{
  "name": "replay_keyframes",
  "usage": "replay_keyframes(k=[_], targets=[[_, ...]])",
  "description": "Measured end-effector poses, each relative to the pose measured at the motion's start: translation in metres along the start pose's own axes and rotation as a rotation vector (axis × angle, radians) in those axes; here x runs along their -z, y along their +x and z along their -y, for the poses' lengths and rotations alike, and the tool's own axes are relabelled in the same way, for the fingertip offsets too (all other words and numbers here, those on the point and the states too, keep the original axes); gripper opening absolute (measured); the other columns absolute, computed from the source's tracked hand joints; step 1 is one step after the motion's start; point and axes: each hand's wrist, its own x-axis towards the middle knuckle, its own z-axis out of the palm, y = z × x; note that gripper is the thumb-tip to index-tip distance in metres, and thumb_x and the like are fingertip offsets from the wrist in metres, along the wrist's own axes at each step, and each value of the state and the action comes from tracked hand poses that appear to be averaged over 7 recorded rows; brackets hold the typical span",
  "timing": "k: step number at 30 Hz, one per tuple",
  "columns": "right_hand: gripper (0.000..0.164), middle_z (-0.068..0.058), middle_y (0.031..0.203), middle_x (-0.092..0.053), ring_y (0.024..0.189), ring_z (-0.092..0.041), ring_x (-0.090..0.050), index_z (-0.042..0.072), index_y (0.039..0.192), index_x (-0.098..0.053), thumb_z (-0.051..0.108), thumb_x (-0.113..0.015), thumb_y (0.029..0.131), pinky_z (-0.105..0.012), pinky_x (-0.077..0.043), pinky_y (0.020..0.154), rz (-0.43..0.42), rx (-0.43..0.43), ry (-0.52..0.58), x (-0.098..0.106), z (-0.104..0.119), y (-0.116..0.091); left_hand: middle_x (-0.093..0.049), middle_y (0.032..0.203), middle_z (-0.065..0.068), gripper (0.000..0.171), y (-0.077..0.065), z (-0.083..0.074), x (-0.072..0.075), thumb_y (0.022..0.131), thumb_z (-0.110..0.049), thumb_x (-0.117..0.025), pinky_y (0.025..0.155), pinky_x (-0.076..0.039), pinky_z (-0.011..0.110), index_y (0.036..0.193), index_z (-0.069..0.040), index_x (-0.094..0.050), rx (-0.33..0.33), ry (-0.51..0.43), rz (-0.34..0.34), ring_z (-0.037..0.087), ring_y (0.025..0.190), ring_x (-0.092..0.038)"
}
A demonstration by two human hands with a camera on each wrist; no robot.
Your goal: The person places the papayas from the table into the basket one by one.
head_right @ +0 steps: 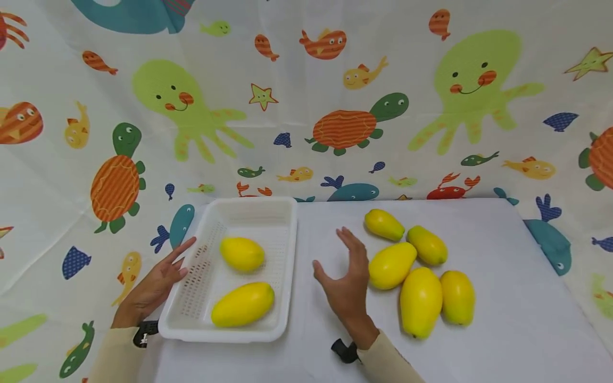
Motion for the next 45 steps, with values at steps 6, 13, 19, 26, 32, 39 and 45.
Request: replay_keyframes(k=[6,13,19,26,32,39,45], targets=[[0.082,-0.011,0.159,-0.05,0.153,-0.023,-0.041,0.015,0.153,-0.054,0.009,-0.092,0.081,-0.022,-0.028,0.129,-0.204,-0.097,-0.09,0.036,-0.021,0.007,-0.032,0.176,0.001,0.077,-0.006,0.005,-0.007,0.107,-0.027,-0.06,0.102,-0.06,0.056,0.168,-0.05,-0.019,0.023,-0.006,-0.01,0.015,0.135,-0.066],[0.082,-0.006,0.165,-0.042,0.156,-0.023,-0.036,0.017,0.155,-0.049,0.016,-0.09,0.085,-0.043,-0.029,0.132,-0.256,-0.19,-0.081,0.043,-0.032,0.006,-0.031,0.176,0.0,0.077,-0.01,-0.002,0.001,0.107,-0.03,-0.059,0.102,-0.06,0.057,0.168,-0.051,-0.017,0.021,0.03,-0.03,0.006,0.133,-0.065],[0.083,-0.006,0.165,-0.04,0.154,-0.023,-0.035,0.016,0.156,-0.048,0.015,-0.09,0.084,-0.056,-0.03,0.13,-0.267,-0.246,-0.074,0.044,-0.041,0.004,-0.033,0.175,-0.002,0.076,-0.006,-0.006,0.006,0.109,-0.026,-0.057,0.102,-0.061,0.054,0.169,-0.049,-0.016,-0.015,0.021,0.011,0.011,0.134,-0.065],[0.087,-0.01,0.168,-0.035,0.156,-0.028,-0.031,0.021,0.159,-0.047,0.016,-0.09,0.084,-0.061,-0.026,0.131,-0.251,-0.318,-0.091,0.045,-0.05,0.0,-0.033,0.175,-0.003,0.075,-0.005,-0.003,0.003,0.11,-0.025,-0.056,0.103,-0.061,0.052,0.168,-0.049,-0.016,-0.006,0.012,0.007,0.01,0.135,-0.065],[0.084,-0.01,0.168,-0.033,0.154,-0.033,-0.032,0.019,0.158,-0.048,0.021,-0.089,0.085,-0.061,-0.027,0.129,-0.235,-0.395,-0.106,0.046,-0.059,-0.003,-0.03,0.177,-0.002,0.075,-0.005,0.0,0.001,0.111,-0.023,-0.055,0.103,-0.06,0.053,0.169,-0.049,-0.015,-0.009,0.0,0.009,0.011,0.135,-0.064],[0.08,-0.015,0.166,-0.036,0.15,-0.039,-0.039,0.013,0.155,-0.05,0.02,-0.088,0.085,-0.064,-0.032,0.123,-0.188,-0.486,-0.1,0.046,-0.067,-0.012,-0.029,0.177,0.001,0.076,-0.001,-0.002,0.0,0.109,-0.024,-0.056,0.099,-0.062,0.057,0.169,-0.048,-0.016,-0.007,0.021,0.009,0.011,0.132,-0.067],[0.08,-0.012,0.162,-0.044,0.142,-0.033,-0.044,0.015,0.154,-0.05,0.021,-0.089,0.085,-0.057,-0.034,0.118,-0.172,-0.495,-0.07,0.042,-0.07,-0.015,-0.03,0.176,0.0,0.075,0.001,-0.003,0.001,0.11,-0.021,-0.054,0.098,-0.062,0.057,0.169,-0.048,-0.015,-0.015,0.005,0.033,0.012,0.131,-0.068]])
